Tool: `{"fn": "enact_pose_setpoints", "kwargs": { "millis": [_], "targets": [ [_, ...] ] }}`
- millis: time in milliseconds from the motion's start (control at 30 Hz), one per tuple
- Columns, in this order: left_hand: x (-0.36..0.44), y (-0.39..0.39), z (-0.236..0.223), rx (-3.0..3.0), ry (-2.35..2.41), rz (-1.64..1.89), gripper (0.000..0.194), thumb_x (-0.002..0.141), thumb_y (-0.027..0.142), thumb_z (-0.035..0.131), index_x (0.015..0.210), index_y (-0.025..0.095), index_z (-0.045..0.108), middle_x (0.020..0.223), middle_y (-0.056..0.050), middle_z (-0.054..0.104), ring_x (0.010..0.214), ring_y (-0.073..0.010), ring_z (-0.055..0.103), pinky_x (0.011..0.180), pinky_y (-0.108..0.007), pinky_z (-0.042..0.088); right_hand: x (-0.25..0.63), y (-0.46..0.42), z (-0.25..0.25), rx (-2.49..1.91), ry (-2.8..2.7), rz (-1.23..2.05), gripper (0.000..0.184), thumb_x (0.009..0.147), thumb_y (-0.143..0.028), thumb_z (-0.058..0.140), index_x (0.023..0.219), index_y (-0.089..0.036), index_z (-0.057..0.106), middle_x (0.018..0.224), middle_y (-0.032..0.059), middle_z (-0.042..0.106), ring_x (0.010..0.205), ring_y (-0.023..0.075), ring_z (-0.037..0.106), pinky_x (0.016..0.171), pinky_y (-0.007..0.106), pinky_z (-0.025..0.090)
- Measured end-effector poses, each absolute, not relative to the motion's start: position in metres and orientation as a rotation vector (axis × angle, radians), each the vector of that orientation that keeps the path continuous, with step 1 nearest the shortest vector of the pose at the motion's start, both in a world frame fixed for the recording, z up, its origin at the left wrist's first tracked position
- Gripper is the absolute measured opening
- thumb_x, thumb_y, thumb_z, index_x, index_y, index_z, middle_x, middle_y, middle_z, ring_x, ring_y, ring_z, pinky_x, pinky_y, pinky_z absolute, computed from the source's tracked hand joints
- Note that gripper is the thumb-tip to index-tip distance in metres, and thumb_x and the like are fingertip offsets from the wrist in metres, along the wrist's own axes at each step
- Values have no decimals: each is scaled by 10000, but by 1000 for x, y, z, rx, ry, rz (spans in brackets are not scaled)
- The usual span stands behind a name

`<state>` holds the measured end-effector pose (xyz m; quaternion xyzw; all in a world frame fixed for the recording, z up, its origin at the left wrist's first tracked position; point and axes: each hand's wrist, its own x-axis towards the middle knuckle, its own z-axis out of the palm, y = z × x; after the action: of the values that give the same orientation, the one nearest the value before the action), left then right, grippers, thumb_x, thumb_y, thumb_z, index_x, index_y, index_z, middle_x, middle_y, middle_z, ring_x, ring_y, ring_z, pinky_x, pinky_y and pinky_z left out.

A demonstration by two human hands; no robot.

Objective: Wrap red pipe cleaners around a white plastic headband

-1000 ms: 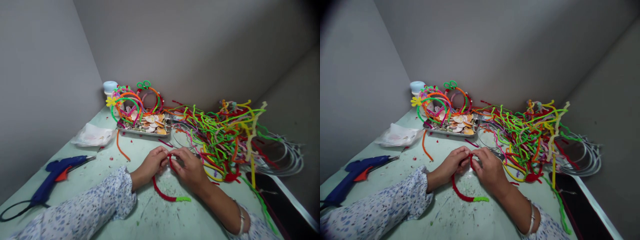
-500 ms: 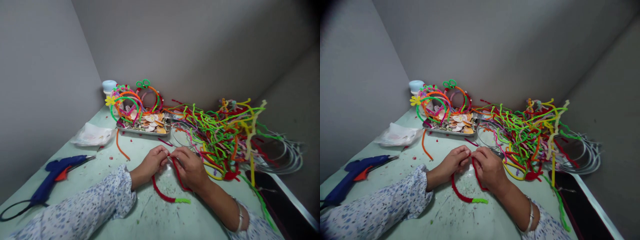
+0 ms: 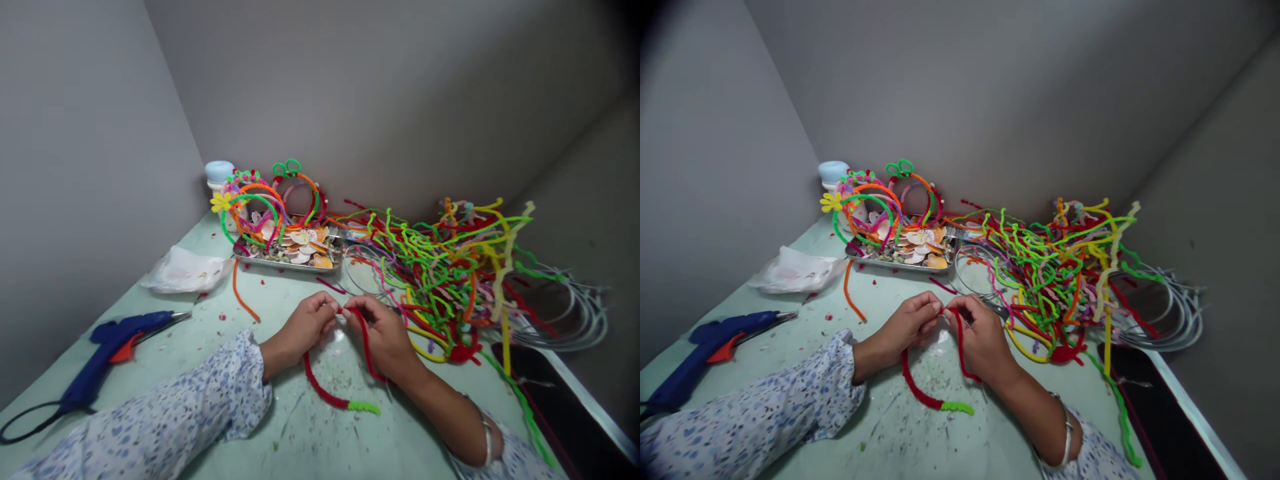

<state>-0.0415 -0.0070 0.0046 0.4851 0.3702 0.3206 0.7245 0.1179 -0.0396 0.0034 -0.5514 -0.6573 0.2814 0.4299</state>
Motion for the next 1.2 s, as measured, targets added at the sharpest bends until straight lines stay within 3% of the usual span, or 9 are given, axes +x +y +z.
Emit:
{"fn": "enact_pose_setpoints", "kwargs": {
  "millis": [567,1200],
  "targets": [
    [-40,-9,0,1151,875,751,181,829,361,532,798,198,460,502,84,374,391,-49,287,358,-158,208,117,-40,15,-1461,-1342,1161,229,773,-392,617,711,-173,593,563,-36,531,529,110,440,503,229,328],
    [-40,-11,-3,1188,797,772,188,817,356,553,784,199,455,476,96,344,383,-51,246,354,-161,198,117,-36,12,-1289,-895,1600,188,648,-285,688,622,-146,564,556,-35,546,445,54,470,419,185,286]
  ]
}}
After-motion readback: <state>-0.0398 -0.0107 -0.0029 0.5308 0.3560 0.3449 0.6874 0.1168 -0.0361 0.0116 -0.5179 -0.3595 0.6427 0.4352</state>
